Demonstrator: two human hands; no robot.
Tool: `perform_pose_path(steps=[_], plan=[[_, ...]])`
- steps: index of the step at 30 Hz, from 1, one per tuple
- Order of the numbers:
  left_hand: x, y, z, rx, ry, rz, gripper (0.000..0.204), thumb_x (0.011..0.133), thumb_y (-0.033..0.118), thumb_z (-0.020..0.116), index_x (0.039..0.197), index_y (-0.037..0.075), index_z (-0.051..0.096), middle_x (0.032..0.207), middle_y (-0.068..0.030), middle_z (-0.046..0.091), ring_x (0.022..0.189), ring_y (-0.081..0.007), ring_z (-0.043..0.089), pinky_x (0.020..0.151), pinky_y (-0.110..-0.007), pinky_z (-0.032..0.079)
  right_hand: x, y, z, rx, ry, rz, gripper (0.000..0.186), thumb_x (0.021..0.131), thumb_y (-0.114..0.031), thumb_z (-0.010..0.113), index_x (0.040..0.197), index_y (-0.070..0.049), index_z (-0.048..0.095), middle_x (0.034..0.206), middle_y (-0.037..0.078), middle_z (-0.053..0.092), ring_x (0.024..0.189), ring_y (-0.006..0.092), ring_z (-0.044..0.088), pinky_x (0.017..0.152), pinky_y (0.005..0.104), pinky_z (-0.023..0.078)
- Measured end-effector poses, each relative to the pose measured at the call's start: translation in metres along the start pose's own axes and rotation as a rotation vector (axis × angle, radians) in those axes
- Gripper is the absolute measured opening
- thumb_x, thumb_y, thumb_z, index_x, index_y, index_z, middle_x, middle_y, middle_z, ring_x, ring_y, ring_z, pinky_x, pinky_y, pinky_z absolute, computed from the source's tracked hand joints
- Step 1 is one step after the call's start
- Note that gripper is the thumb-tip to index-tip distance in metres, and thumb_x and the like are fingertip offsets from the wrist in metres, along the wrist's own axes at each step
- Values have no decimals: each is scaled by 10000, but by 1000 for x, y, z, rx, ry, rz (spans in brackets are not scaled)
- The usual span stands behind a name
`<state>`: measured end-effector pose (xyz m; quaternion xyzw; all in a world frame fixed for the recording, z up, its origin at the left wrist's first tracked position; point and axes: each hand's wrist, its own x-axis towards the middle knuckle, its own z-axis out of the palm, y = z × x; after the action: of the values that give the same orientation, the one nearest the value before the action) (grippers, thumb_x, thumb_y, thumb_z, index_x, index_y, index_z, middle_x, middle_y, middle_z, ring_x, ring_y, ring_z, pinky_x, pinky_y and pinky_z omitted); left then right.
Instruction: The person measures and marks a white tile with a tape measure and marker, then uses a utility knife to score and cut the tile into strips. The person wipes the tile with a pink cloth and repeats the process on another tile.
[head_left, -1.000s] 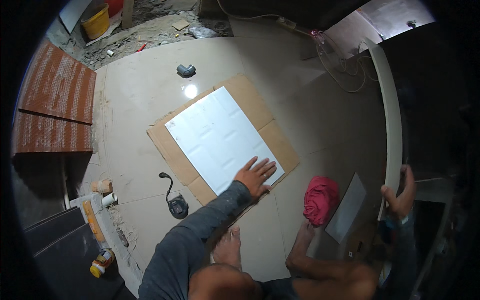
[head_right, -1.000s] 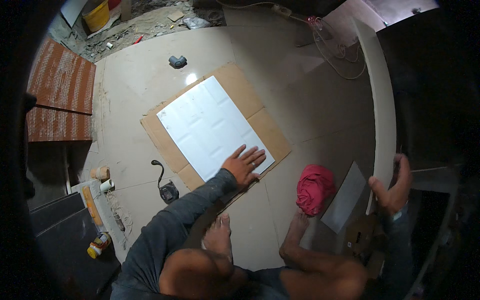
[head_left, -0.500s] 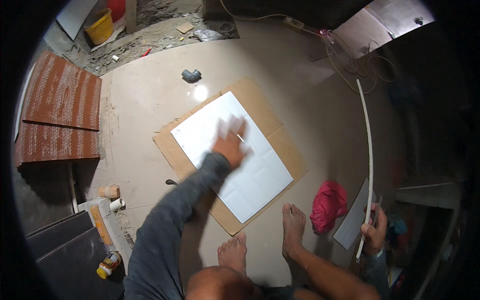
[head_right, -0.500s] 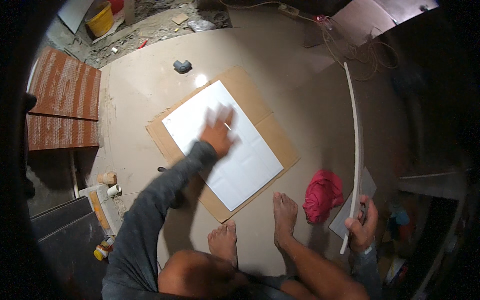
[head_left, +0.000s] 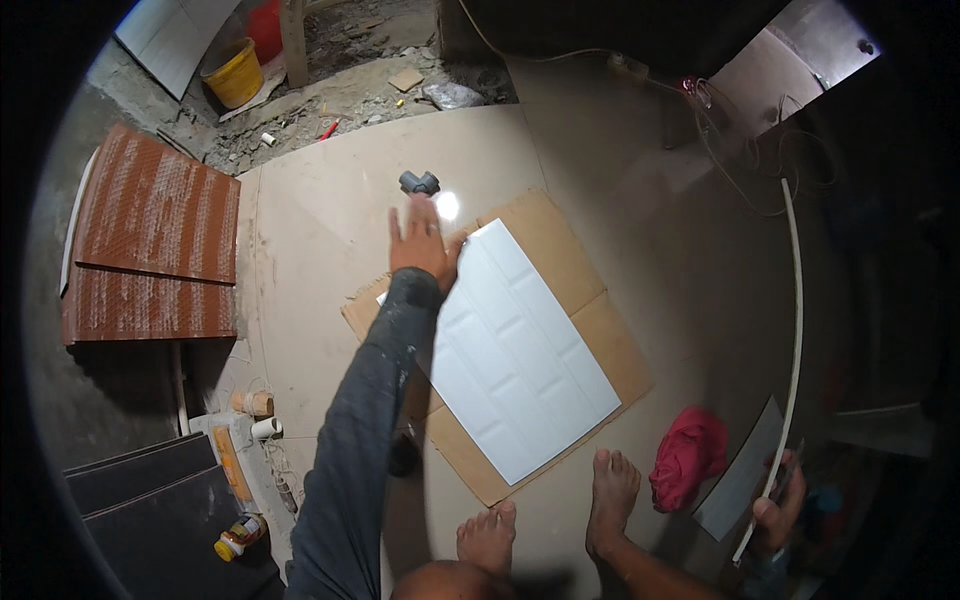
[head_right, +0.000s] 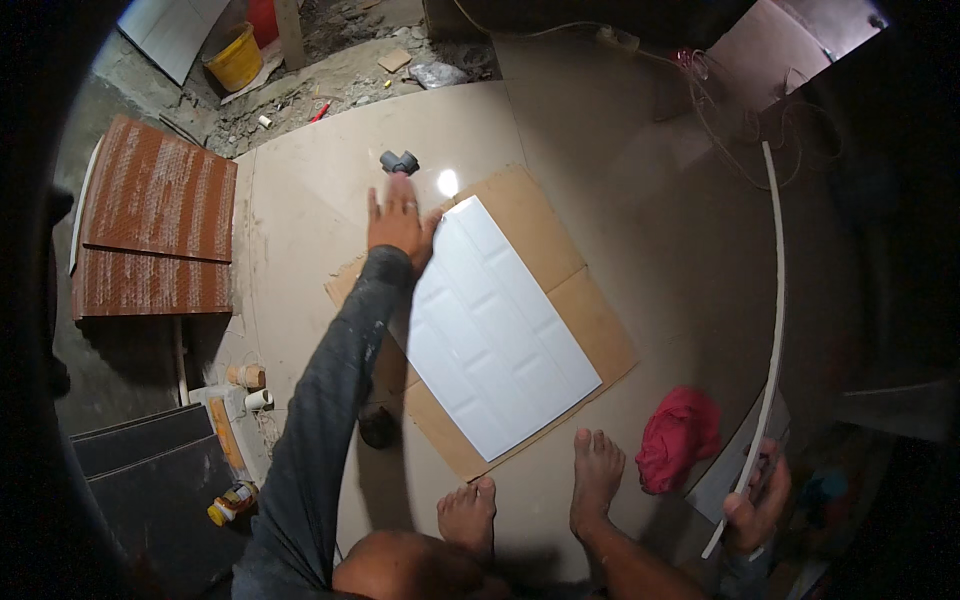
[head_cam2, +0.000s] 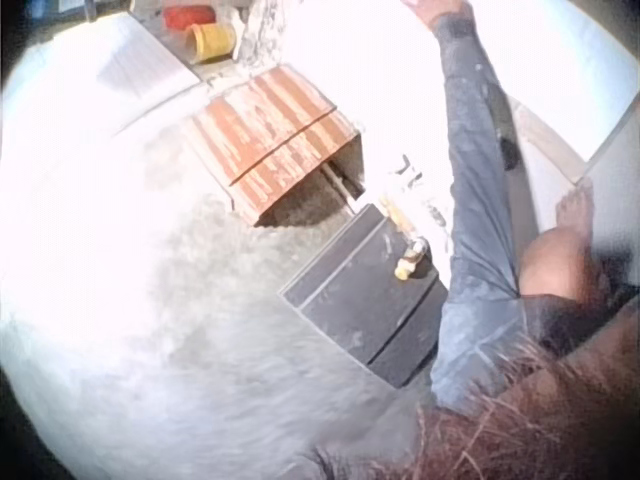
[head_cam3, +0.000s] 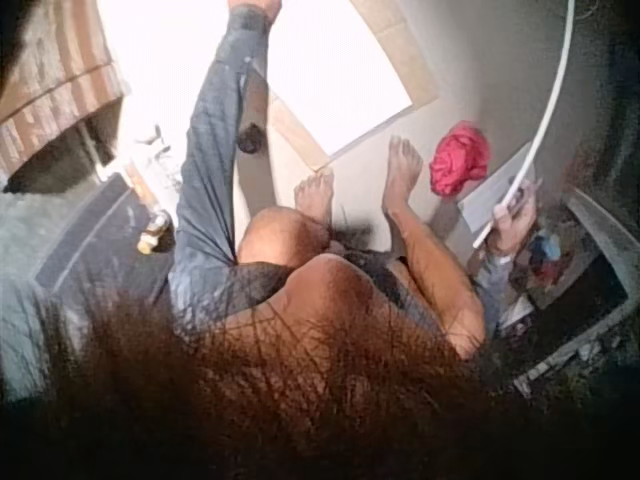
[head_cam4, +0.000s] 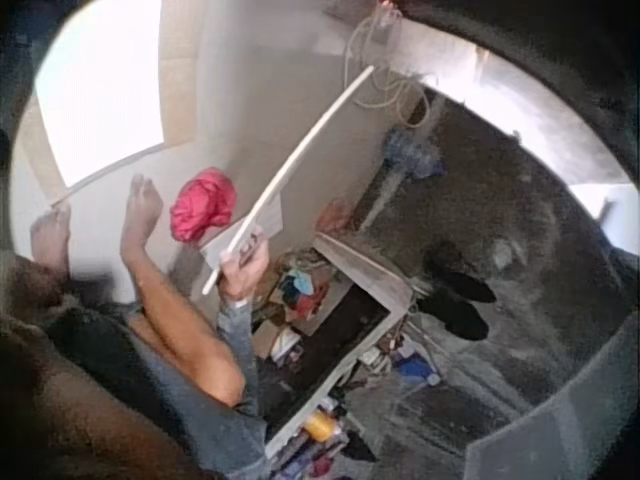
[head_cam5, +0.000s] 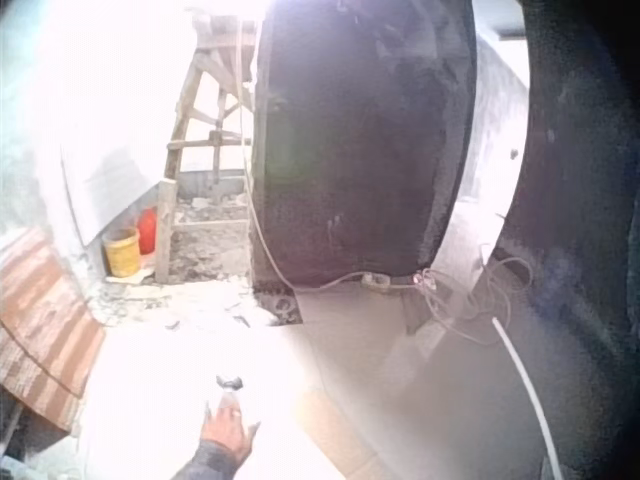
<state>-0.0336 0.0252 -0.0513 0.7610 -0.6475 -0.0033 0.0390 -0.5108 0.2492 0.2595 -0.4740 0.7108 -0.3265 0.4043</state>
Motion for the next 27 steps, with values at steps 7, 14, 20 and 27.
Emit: perform_pose_path(steps=[7, 14, 20, 27], plan=[[-124, 91, -13, -444, -34, 463, 944, 909, 545, 667, 1596, 12, 300, 1663, -216, 281, 1559, -383, 216, 1266, -588, 129, 4, 27, 9, 10, 105, -18, 996, 676, -515, 845, 1435, -16, 436, 1095, -7, 482, 950, 104, 477, 829, 269, 416], [-137, 105, -9, -428, -217, 725, 576, 1040, 498, 469, 1575, 288, 431, 1671, -15, 348, 1576, -226, 236, 1286, -540, 134, -5, 44, -20, -49, -35, -104, 1013, 687, -489, 849, 1464, -7, 411, 1231, 66, 507, 999, 156, 501, 894, 320, 447], [-63, 31, 9, -382, 78, 221, 583, 1068, 483, 404, 1599, 241, 392, 1683, -30, 330, 1575, -272, 223, 1281, -557, 93, 1, 69, -34, -106, -116, -47, 915, 737, -418, 834, 1444, 9, 441, 1226, 82, 521, 1026, 167, 511, 914, 335, 447], [-91, 74, -1, -357, 70, -92, 780, 1014, 560, 481, 1632, 119, 301, 1710, -141, 222, 1588, -363, 137, 1259, -622, 42, 15, 87, -53, -165, -133, 78, 776, 803, -333, 809, 1412, 25, 489, 1198, 90, 543, 1044, 170, 515, 923, 344, 442]])
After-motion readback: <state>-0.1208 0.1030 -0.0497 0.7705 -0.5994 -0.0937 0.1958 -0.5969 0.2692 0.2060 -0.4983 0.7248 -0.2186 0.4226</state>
